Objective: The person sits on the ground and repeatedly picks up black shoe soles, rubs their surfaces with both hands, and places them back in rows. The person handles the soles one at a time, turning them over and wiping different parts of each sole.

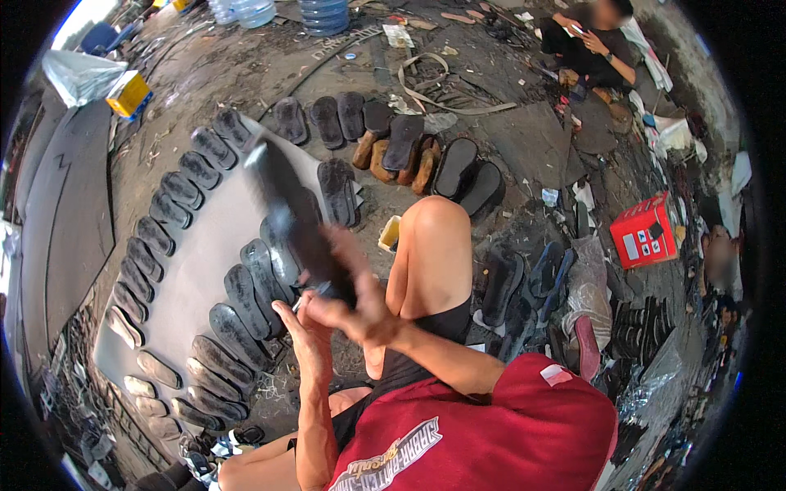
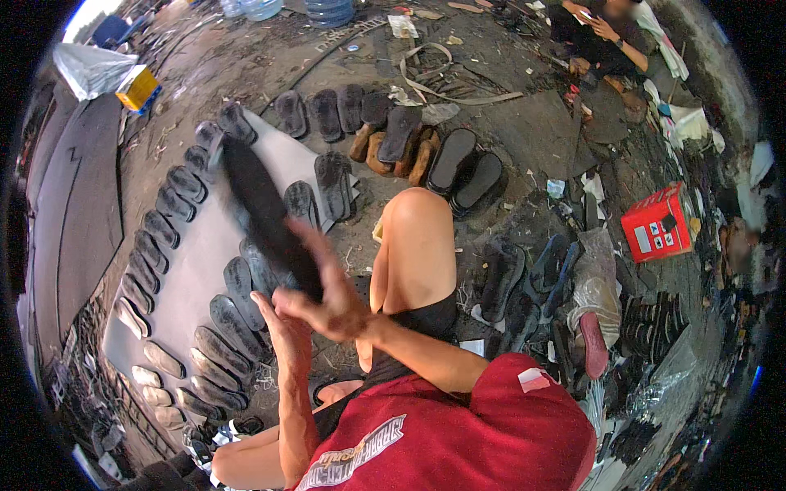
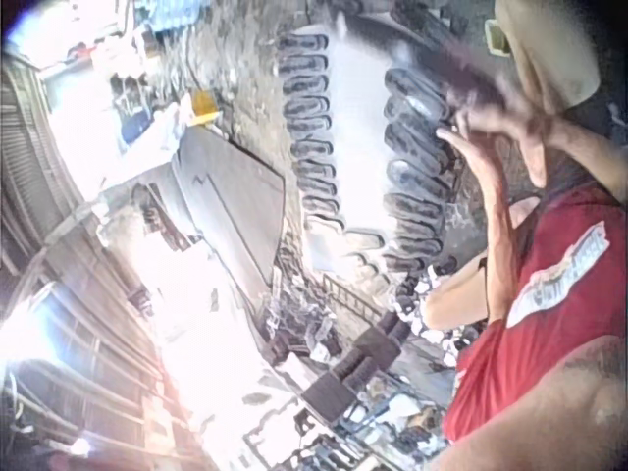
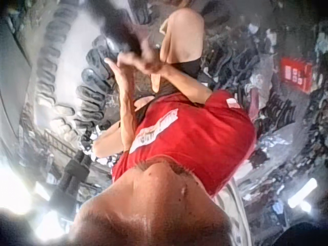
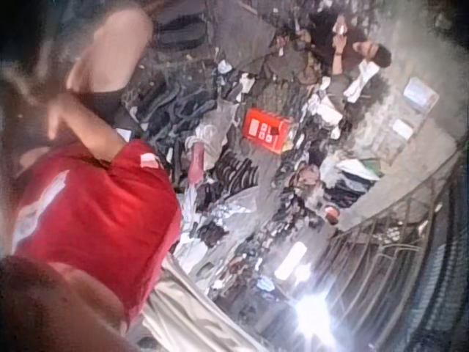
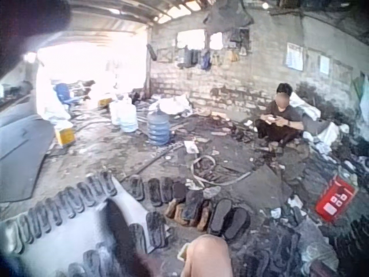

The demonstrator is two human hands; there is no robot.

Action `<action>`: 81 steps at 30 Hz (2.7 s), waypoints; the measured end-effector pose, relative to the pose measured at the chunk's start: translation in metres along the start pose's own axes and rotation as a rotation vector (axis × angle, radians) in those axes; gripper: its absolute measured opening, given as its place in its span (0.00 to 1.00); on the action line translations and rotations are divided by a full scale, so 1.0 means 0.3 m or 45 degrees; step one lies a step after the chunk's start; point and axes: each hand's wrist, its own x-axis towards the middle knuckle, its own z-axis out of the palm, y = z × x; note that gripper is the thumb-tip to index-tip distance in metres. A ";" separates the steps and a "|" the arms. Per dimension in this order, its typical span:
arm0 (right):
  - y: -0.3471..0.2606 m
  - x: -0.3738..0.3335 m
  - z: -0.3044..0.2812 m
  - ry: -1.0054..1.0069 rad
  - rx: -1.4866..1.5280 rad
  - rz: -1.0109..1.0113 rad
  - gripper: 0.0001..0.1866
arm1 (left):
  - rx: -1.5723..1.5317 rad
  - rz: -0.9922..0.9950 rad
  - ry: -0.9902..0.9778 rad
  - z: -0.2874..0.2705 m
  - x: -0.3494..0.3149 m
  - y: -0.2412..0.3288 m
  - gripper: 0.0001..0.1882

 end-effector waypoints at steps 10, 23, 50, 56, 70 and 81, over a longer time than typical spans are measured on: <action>-0.204 0.308 -1.211 1.875 -1.591 -0.027 0.48 | -0.059 -0.230 0.330 -0.390 0.100 -0.220 0.30; 0.080 0.320 -1.329 1.508 -2.116 0.345 0.31 | -0.271 0.539 1.646 -1.308 0.297 0.027 0.09; -0.453 0.707 -0.804 0.462 -1.927 -0.447 0.22 | 0.573 0.151 1.581 -2.109 0.099 0.381 0.29; -0.031 0.568 0.199 -0.659 -1.643 -0.372 0.18 | 0.489 0.332 0.920 -1.534 -0.166 0.738 0.25; 0.159 0.256 0.265 -1.443 -0.364 1.199 0.30 | 0.830 -0.164 0.060 -0.648 -0.296 0.720 0.25; 0.154 0.178 0.058 -0.553 0.038 1.051 0.30 | 0.669 0.174 -0.237 -0.690 -0.262 0.610 0.53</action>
